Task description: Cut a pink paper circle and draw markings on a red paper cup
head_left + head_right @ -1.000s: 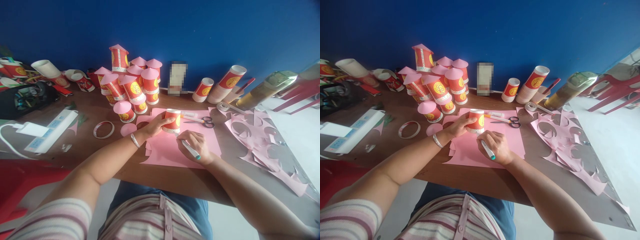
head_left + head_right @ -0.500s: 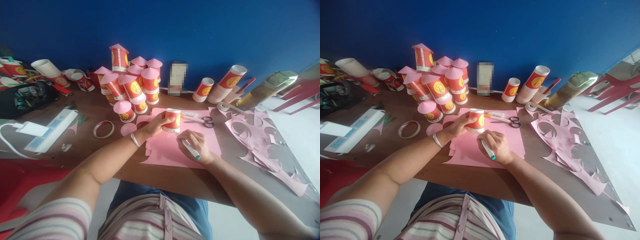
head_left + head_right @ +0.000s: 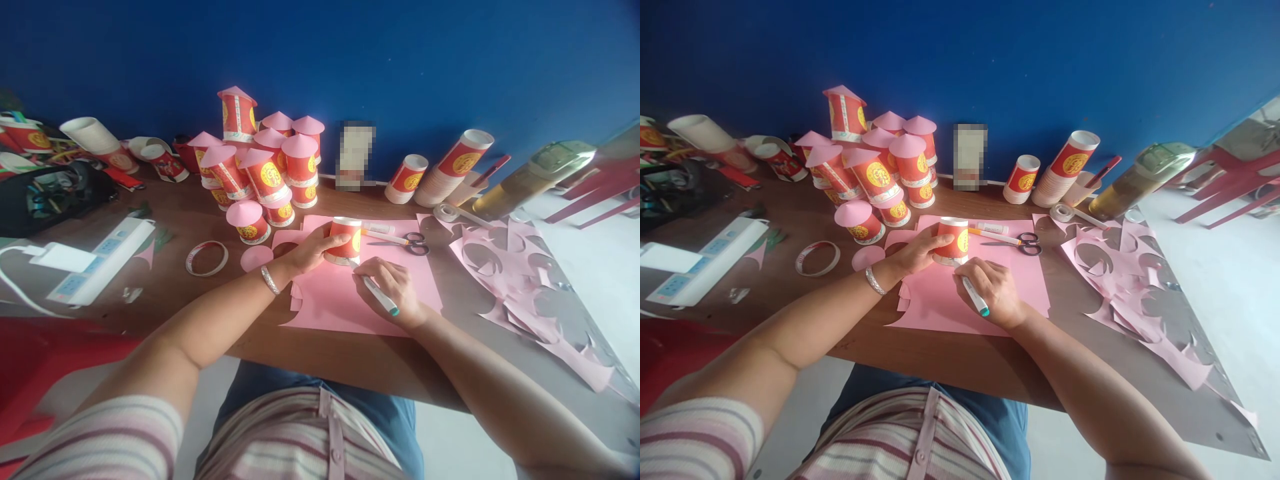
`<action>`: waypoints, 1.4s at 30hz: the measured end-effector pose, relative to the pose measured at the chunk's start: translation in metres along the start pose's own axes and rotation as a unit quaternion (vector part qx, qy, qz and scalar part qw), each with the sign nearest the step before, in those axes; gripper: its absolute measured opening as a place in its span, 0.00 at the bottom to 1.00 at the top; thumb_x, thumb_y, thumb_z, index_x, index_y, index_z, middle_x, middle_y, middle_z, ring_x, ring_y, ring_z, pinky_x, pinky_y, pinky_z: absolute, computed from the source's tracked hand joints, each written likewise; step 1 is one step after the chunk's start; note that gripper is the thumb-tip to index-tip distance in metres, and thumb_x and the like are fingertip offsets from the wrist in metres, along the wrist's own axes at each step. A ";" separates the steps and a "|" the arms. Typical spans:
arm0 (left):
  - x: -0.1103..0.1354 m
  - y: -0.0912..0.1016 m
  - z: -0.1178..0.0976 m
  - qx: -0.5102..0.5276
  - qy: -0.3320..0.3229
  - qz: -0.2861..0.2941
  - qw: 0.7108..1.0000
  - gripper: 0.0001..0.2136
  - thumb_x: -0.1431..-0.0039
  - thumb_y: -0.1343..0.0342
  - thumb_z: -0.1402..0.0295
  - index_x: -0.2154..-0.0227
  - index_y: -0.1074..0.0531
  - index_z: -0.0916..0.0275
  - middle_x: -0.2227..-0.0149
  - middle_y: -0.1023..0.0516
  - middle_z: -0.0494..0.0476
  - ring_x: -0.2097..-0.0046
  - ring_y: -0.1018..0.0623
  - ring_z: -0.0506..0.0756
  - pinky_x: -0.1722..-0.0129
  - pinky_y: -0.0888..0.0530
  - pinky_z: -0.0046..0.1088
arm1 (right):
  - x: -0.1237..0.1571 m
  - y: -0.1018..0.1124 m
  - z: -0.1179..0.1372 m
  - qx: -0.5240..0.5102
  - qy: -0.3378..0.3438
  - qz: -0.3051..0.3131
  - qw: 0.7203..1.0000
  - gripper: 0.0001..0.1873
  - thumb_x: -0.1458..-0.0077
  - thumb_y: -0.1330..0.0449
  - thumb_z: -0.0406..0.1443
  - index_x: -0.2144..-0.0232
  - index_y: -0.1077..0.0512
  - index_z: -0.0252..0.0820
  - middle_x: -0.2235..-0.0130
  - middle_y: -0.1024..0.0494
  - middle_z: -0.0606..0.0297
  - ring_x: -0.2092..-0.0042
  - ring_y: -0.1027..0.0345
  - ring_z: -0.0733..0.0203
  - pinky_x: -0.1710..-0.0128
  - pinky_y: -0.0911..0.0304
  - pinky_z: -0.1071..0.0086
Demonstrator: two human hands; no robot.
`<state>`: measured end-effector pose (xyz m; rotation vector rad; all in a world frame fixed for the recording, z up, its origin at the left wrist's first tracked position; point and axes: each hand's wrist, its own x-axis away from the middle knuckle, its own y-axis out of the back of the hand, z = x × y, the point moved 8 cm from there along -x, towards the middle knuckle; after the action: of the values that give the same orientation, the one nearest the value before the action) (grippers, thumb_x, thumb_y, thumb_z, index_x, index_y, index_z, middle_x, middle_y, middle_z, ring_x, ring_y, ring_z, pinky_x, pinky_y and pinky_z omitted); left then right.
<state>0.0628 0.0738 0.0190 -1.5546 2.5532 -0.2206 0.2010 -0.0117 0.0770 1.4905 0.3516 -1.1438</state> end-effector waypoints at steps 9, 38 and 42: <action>-0.001 0.001 0.001 0.001 -0.001 -0.001 1.000 0.20 0.38 0.35 0.50 0.59 0.27 0.64 0.61 0.22 0.58 0.60 0.26 0.55 0.59 0.29 0.31 | 0.001 -0.002 -0.001 -0.008 -0.008 0.011 1.000 0.10 0.35 0.40 0.25 0.60 0.33 0.46 0.70 0.22 0.71 0.73 0.28 0.67 0.72 0.36 0.72; -0.001 0.002 0.005 0.047 0.003 0.009 0.999 0.20 0.37 0.34 0.50 0.56 0.23 0.64 0.58 0.19 0.61 0.57 0.22 0.57 0.57 0.27 0.33 | 0.002 -0.002 -0.001 -0.024 -0.016 0.011 1.000 0.10 0.34 0.40 0.25 0.62 0.33 0.46 0.71 0.23 0.71 0.74 0.30 0.67 0.71 0.35 0.72; -0.002 0.003 0.006 0.044 0.000 0.010 0.999 0.21 0.37 0.34 0.50 0.54 0.23 0.64 0.58 0.19 0.61 0.56 0.21 0.57 0.57 0.26 0.32 | 0.002 -0.002 -0.001 -0.016 -0.019 0.009 1.000 0.09 0.34 0.40 0.26 0.62 0.32 0.46 0.71 0.22 0.71 0.73 0.29 0.67 0.71 0.34 0.72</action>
<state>0.0627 0.0767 0.0123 -1.4965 2.5202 -0.3265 0.2012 -0.0105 0.0744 1.4405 0.3276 -1.1449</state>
